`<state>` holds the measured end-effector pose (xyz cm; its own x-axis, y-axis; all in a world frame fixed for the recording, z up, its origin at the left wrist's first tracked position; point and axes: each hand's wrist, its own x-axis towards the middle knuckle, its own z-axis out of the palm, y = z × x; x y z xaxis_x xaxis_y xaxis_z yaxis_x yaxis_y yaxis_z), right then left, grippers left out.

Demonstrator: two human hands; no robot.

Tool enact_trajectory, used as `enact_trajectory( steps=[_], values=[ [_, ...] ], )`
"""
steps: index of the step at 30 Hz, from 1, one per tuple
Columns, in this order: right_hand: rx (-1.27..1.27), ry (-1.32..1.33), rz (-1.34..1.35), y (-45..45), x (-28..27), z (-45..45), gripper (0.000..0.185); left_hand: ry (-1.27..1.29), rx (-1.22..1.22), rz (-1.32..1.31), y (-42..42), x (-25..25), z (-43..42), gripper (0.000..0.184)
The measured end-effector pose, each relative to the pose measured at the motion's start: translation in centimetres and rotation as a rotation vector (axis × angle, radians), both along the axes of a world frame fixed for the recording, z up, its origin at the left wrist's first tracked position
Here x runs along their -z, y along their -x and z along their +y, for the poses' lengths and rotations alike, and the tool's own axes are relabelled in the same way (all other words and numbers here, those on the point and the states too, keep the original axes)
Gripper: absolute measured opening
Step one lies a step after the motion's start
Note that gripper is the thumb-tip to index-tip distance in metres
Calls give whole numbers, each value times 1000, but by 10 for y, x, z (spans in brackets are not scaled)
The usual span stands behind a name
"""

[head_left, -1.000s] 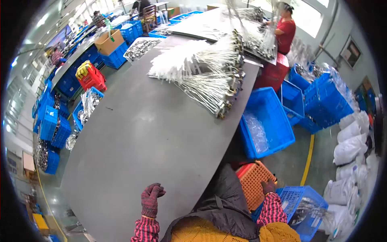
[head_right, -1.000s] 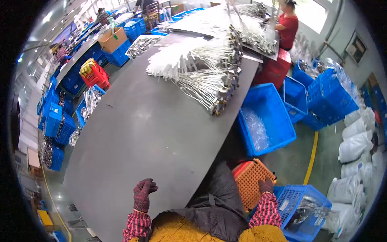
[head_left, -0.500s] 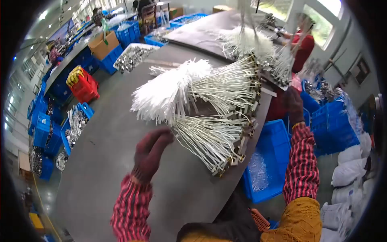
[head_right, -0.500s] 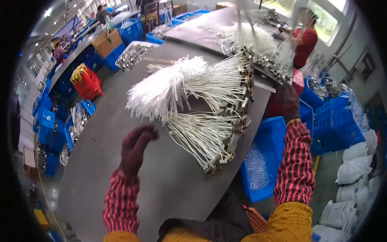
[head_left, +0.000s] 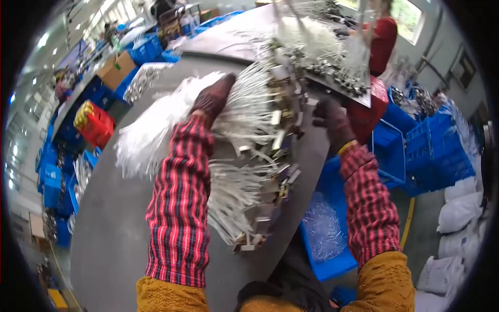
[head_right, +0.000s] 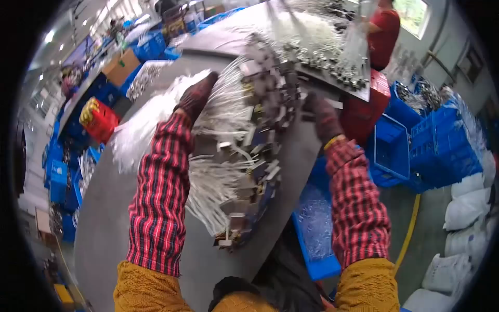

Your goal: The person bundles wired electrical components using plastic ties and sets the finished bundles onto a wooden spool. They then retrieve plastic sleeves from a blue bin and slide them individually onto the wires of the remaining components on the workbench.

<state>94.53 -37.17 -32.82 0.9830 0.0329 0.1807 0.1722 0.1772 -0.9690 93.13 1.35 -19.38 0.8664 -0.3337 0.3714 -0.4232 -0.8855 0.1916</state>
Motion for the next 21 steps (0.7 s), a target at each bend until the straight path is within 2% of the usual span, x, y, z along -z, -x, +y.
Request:
enact_trajectory(
  steps=[1, 2, 3, 4, 6, 8, 10, 12, 13, 16, 17, 18, 19, 21],
  values=[
    [-10, -65, 53, 11, 1, -5, 37, -49, -64, 93, 4, -1, -6, 38],
    [-17, -131, 106, 21, 2, -10, 39, 44, -63, 110, -4, 13, -8, 42],
    [-18, -284, 302, 57, -38, -7, 43, 136, -61, 129, -14, 24, -13, 48],
    [-53, -326, 297, 58, -44, -18, 44, 152, -10, 2, -5, 21, -19, 52],
    [-124, -408, 284, 54, -52, -35, 46, 393, -2, 16, 22, 8, -42, 59],
    [-151, -377, 206, 59, -59, -49, 48, 675, -131, 185, 61, -2, -50, 58],
    [-180, -347, 125, 70, -62, -63, 53, 794, -192, 219, 90, 6, -41, 54],
    [-159, -250, 69, 74, -58, -73, 53, 786, -130, -11, 110, 40, -25, 43],
    [-152, -198, 38, 74, -56, -76, 53, 703, -70, -244, 110, 81, -9, 37],
    [-145, -13, -154, 79, -69, -61, 57, 1105, -29, 183, 151, 65, -19, 35],
    [-129, 58, -248, 81, -80, -49, 58, 873, -66, 147, 158, 56, -29, 37],
    [-155, 69, -332, 79, -93, -30, 61, 1010, -121, 293, 162, 68, -19, 39],
    [-151, 145, -392, 76, -115, -14, 58, 919, -93, 242, 166, 60, -25, 36],
    [-140, 295, -513, 60, -160, 19, 53, 955, -49, 183, 174, 68, -25, 31]
  ],
)
